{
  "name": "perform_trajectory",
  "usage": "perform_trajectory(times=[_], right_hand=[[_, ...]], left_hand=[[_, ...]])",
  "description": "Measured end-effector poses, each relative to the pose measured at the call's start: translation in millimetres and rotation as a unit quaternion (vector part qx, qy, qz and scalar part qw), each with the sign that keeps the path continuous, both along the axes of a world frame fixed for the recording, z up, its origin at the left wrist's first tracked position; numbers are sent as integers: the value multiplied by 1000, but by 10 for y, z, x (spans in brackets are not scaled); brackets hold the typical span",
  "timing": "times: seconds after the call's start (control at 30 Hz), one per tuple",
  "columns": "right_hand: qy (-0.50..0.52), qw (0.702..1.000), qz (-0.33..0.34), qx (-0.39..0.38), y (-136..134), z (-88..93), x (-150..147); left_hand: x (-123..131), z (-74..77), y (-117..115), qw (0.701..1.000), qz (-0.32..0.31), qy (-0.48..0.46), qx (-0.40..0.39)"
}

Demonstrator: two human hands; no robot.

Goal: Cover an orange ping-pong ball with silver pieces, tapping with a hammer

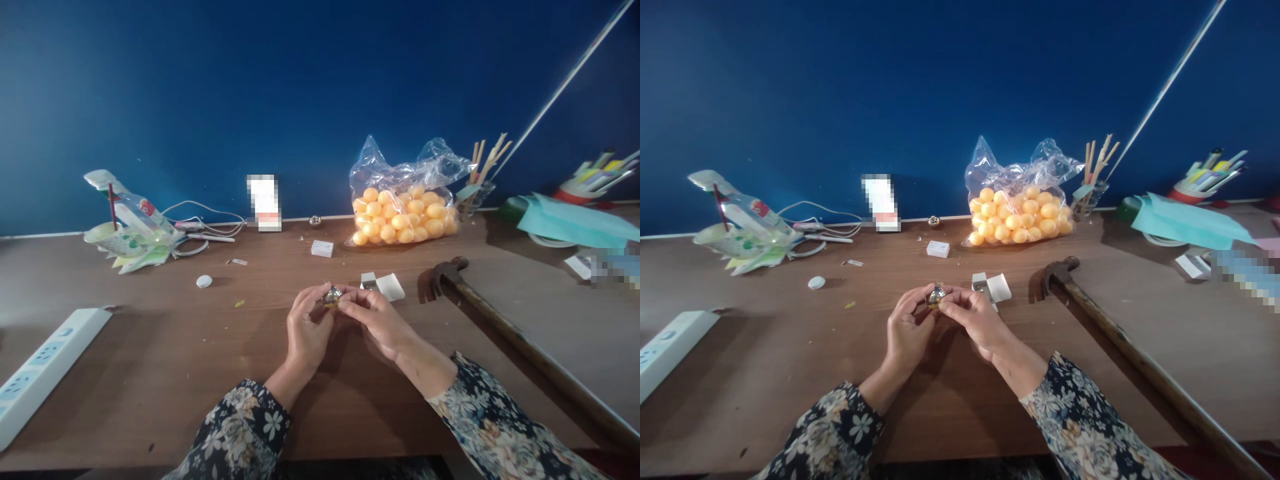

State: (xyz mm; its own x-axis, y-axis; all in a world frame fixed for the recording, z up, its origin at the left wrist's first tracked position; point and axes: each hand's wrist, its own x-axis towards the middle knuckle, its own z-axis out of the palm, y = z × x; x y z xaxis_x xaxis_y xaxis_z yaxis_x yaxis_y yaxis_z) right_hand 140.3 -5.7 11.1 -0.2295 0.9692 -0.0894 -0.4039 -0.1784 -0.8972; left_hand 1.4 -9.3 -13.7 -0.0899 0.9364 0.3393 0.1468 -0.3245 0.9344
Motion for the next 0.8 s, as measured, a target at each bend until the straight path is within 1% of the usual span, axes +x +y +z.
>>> perform_trajectory(times=[0.17, 0.3, 0.6, 0.8], right_hand=[[23, 1000, 4, -14, 7, 4, -4], [22, 1000, 3, -17, 9, 2, -8], [20, 1000, 4, -19, 7, -20, -2], [11, 1000, 5, -8, 11, -9, 4]], left_hand=[[-15, -34, 18, 999, -3, -24, -23], [-19, -50, 20, 999, -11, -36, -26], [-8, -16, 13, 999, -9, -40, -35], [-12, -46, 16, 999, -8, -36, -29]])
